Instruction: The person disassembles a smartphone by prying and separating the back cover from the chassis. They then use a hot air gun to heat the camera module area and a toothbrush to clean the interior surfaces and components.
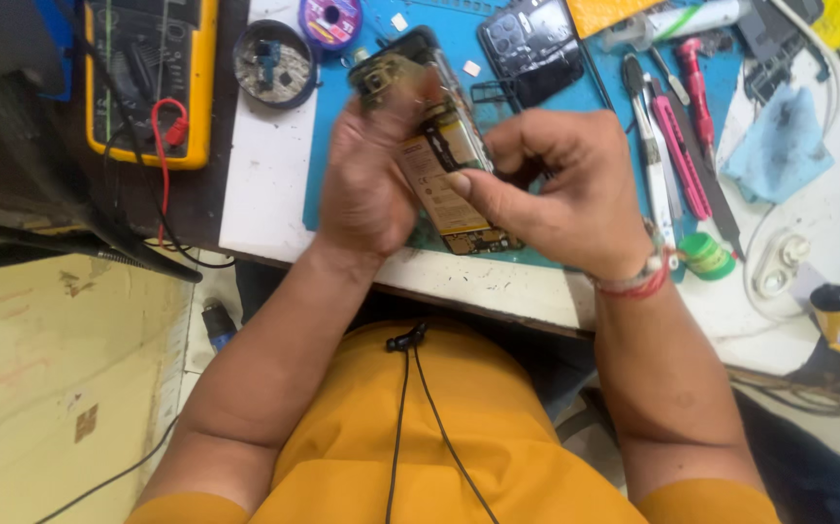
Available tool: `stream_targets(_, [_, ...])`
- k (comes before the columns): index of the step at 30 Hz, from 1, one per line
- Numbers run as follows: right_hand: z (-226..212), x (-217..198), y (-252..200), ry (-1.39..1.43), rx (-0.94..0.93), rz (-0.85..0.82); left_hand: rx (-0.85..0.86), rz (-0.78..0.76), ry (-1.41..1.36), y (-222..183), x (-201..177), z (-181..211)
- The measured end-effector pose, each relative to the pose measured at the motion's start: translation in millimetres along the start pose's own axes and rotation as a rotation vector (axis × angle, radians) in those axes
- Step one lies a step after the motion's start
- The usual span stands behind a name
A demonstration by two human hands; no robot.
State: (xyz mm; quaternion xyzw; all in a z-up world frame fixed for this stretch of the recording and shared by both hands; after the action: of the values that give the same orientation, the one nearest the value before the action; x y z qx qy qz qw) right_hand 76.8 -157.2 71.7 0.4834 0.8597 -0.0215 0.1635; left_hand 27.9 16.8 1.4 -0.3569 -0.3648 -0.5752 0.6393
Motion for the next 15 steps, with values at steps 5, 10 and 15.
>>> stream_targets(5, [-4.1, 1.9, -4.2, 0.017, 0.048, -0.043, -0.163, 0.142, -0.09, -5.0, -5.2, -6.1])
stream_targets(10, [6.1, 0.1, -6.5, 0.299, 0.247, 0.009, -0.233, 0.109, -0.153, -3.9, -7.6, -8.1])
stream_targets(15, [12.6, -0.9, -6.7, 0.312, 0.319, 0.015, -0.288, 0.085, -0.188, -5.3, -10.9, -10.1])
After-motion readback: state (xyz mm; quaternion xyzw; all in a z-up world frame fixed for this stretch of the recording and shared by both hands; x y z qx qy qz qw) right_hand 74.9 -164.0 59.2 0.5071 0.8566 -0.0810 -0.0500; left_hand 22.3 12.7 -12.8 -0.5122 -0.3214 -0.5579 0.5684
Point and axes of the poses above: each hand's wrist, its own y-axis towards the middle knuckle, its own x-axis out of the palm, z = x × y, the point moved 1 cm from there along y, towards the middle knuckle, and after that the axes turned 6 degrees about z, right-handed, at the moved point
